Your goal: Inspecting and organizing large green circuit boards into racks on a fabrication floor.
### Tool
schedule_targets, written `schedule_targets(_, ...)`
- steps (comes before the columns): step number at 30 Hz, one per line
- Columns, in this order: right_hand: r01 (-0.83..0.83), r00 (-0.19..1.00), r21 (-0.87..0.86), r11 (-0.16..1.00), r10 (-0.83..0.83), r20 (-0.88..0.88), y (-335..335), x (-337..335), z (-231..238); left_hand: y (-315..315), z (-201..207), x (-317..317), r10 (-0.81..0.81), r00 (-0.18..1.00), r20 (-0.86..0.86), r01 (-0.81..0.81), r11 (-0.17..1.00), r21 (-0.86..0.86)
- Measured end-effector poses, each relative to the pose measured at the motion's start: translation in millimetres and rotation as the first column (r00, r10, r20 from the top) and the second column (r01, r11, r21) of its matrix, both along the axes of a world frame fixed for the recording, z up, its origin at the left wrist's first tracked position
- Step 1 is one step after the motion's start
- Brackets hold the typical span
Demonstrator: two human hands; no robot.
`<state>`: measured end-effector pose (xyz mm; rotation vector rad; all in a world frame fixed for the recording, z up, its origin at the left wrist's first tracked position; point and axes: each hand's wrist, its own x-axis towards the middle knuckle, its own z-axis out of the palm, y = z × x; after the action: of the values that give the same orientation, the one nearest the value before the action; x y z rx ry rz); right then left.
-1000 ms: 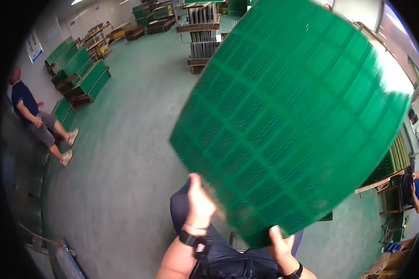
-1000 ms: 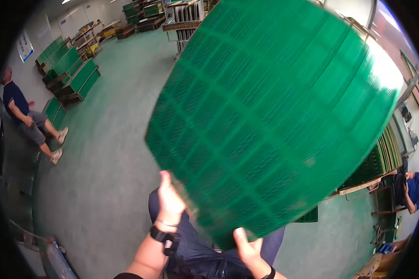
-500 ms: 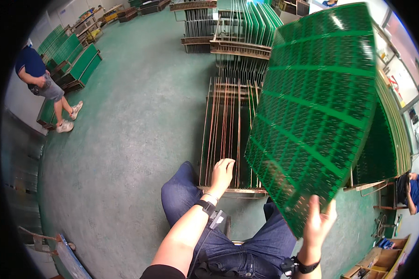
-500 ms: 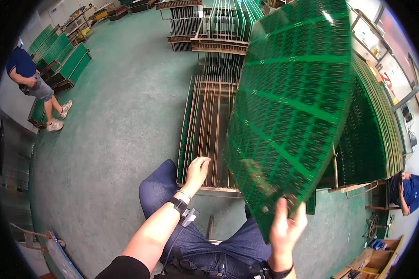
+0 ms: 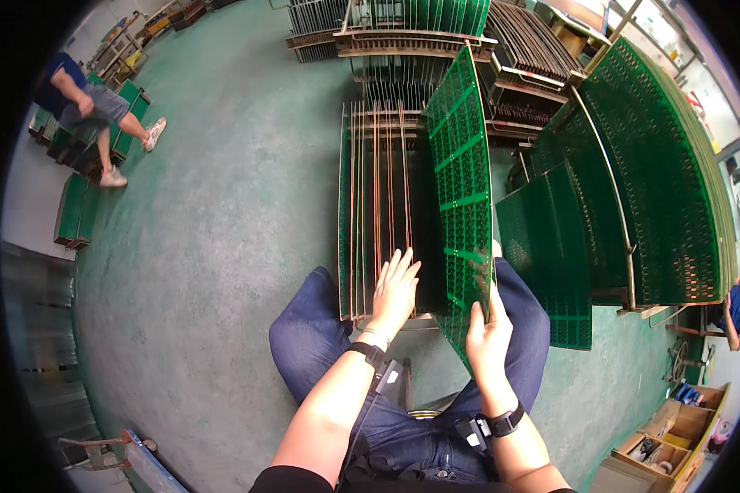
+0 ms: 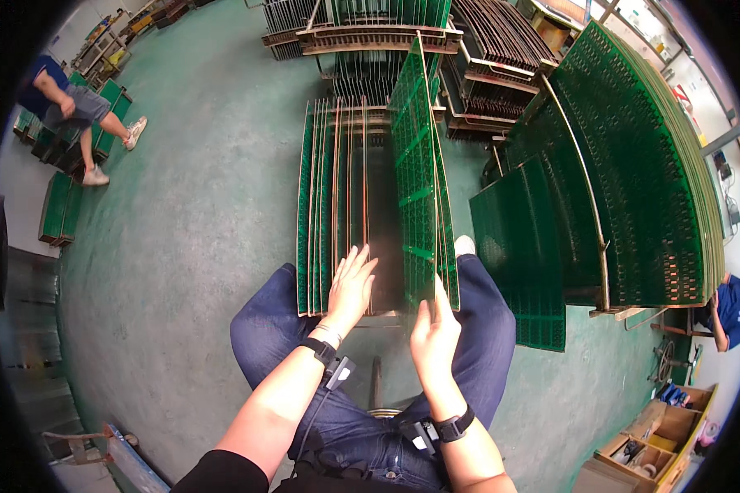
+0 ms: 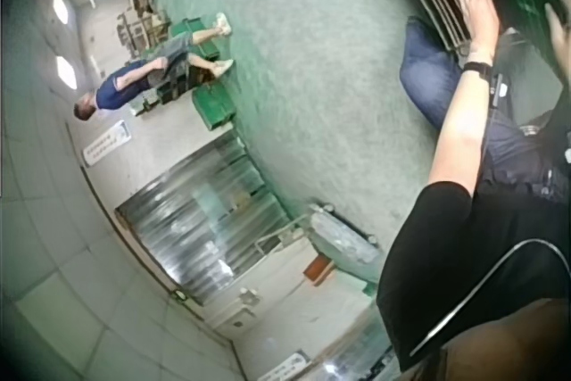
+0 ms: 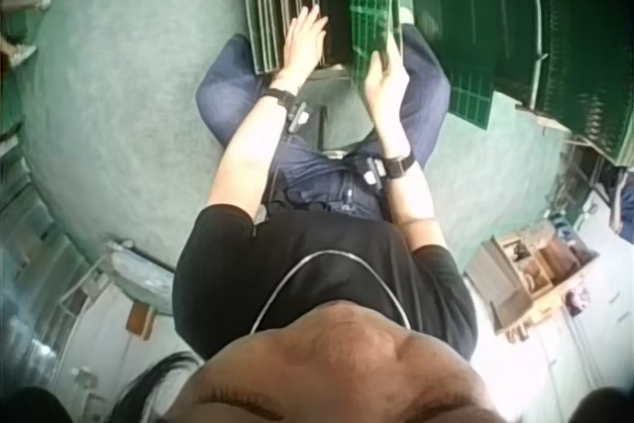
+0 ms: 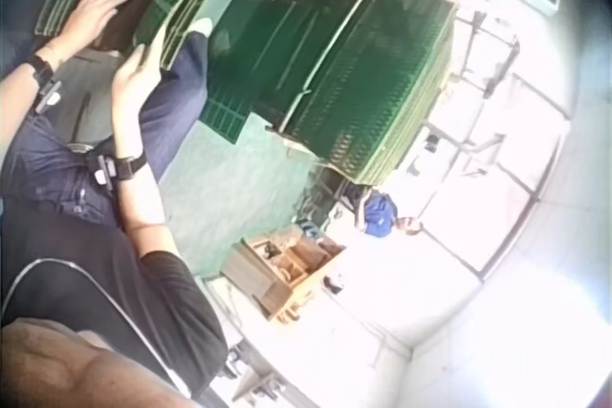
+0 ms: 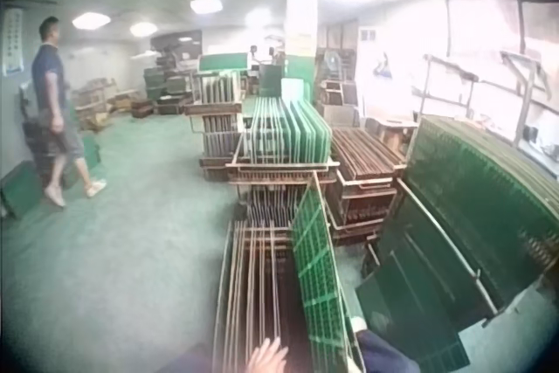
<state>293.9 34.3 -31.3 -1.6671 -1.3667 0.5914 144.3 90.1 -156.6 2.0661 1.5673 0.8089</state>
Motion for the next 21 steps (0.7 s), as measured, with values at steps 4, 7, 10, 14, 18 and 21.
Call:
schedule_targets(4,0.023,1.000,0.024,0.999,-0.023,0.012,2.1,4.8,-16.8,0.0,5.4,3.1,0.004,0.999,-0.043,-0.003,1.000,0.010)
schedule_targets(7,0.046,0.999,-0.032,0.998,-0.047,-0.019,1.0,3.6,-16.7,0.9,1.4,4.1,0.043,0.999,0.011,-0.043,0.999,0.006)
schedule_targets(10,0.009,0.986,-0.118,0.993,-0.029,-0.166,-1.1,1.3,-16.2,1.0,3.7,5.2,0.071,0.997,0.031,-0.071,0.997,0.007)
schedule_targets(14,0.008,0.991,-0.114,0.993,-0.023,-0.130,-3.1,1.1,-17.5,2.0,3.5,4.8,0.062,0.998,0.017,-0.062,0.998,0.004)
schedule_targets(18,-0.003,0.995,-0.087,0.996,-0.006,-0.099,-2.0,4.8,-17.5,2.8,2.9,5.4,0.044,0.999,-0.027,-0.043,0.998,0.036)
schedule_targets(21,-0.020,0.993,-0.036,0.999,0.016,-0.120,5.9,5.7,-18.3,-1.3,4.4,12.6,0.050,0.994,-0.097,-0.047,0.998,0.036)
